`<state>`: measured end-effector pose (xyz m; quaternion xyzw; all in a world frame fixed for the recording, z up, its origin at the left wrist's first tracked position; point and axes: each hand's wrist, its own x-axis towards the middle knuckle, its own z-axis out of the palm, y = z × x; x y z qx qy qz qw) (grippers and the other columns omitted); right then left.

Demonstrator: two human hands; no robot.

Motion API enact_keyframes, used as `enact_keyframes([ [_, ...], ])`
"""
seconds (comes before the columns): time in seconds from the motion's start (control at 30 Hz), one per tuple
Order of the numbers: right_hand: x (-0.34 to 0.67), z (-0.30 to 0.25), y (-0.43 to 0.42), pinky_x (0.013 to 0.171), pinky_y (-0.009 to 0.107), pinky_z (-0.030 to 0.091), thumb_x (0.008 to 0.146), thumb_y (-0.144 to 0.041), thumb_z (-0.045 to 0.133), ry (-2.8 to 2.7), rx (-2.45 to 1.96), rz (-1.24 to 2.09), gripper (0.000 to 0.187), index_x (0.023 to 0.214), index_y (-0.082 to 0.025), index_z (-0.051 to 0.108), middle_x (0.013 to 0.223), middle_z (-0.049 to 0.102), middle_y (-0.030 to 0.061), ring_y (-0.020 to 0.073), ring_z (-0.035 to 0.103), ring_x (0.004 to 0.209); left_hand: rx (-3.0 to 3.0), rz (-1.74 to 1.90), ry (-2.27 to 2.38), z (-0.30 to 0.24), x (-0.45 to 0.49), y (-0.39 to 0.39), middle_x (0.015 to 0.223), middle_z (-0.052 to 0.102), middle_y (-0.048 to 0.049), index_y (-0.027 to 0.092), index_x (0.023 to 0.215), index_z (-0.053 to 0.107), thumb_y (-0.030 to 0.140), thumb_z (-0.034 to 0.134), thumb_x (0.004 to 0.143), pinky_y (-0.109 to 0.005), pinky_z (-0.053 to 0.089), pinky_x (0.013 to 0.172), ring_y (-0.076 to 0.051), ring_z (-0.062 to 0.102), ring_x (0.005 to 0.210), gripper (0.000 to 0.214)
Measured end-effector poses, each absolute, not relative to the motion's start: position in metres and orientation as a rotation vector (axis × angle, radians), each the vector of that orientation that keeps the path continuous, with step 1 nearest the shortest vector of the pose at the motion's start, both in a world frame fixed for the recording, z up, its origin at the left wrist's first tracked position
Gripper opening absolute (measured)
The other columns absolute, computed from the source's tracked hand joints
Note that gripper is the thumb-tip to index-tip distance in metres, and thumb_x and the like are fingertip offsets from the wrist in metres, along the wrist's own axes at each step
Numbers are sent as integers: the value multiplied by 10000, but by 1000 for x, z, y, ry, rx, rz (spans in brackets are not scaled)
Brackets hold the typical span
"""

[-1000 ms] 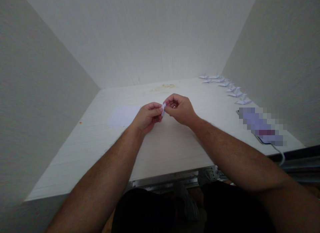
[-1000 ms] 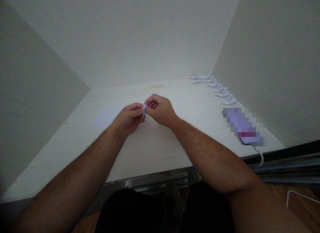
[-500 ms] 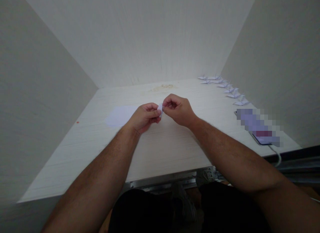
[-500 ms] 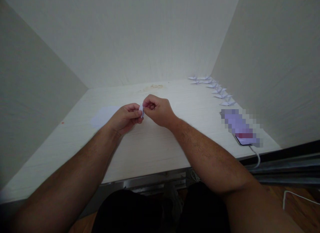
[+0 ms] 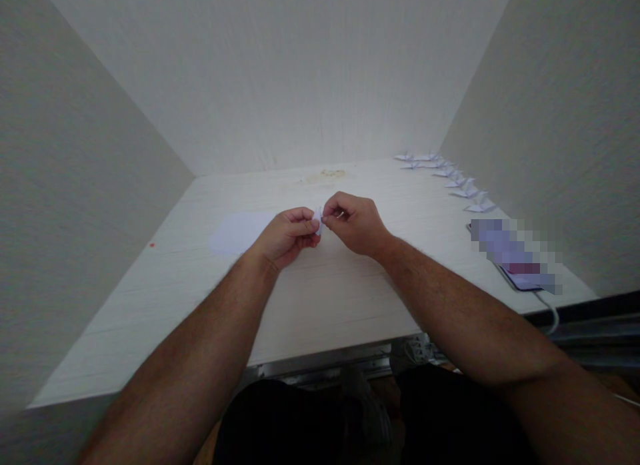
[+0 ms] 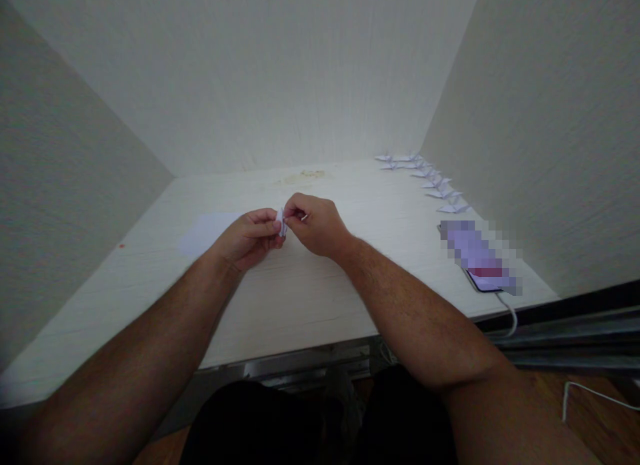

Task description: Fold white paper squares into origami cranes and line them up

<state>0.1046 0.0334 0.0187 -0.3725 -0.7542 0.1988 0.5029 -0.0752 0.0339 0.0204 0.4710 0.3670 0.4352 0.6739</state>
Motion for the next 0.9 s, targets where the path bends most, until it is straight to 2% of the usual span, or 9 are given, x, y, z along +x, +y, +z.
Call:
enact_keyframes([
  [0.33,103,17,34,636,265,488,793,-192,630,-1801,-956,454,54,758,-203,669,769,723,4,121,610,663,1254,1164,878,15,-70,36,643,657,7,169,743,643,273,892,604,-243,523,532,-120,635,529,304],
  [0.5,103,16,33,636,258,489,793,-185,630,-1794,-922,399,58,753,-200,669,753,714,2,123,618,677,1371,1255,885,12,-69,37,678,679,-6,170,756,656,262,862,651,-268,549,588,-125,649,567,248],
  [0.73,103,18,33,629,258,461,793,-192,657,-1805,-904,365,74,720,-193,664,699,684,-4,115,596,649,1399,1306,942,16,-67,35,675,682,-17,165,760,684,224,875,625,-264,533,594,-126,646,580,241],
  [0.9,101,18,31,629,261,470,796,-247,689,-1717,-968,515,60,779,-190,679,724,704,2,117,605,648,1414,1344,949,17,-66,35,665,689,-17,161,746,695,234,874,625,-263,543,596,-128,654,585,228],
])
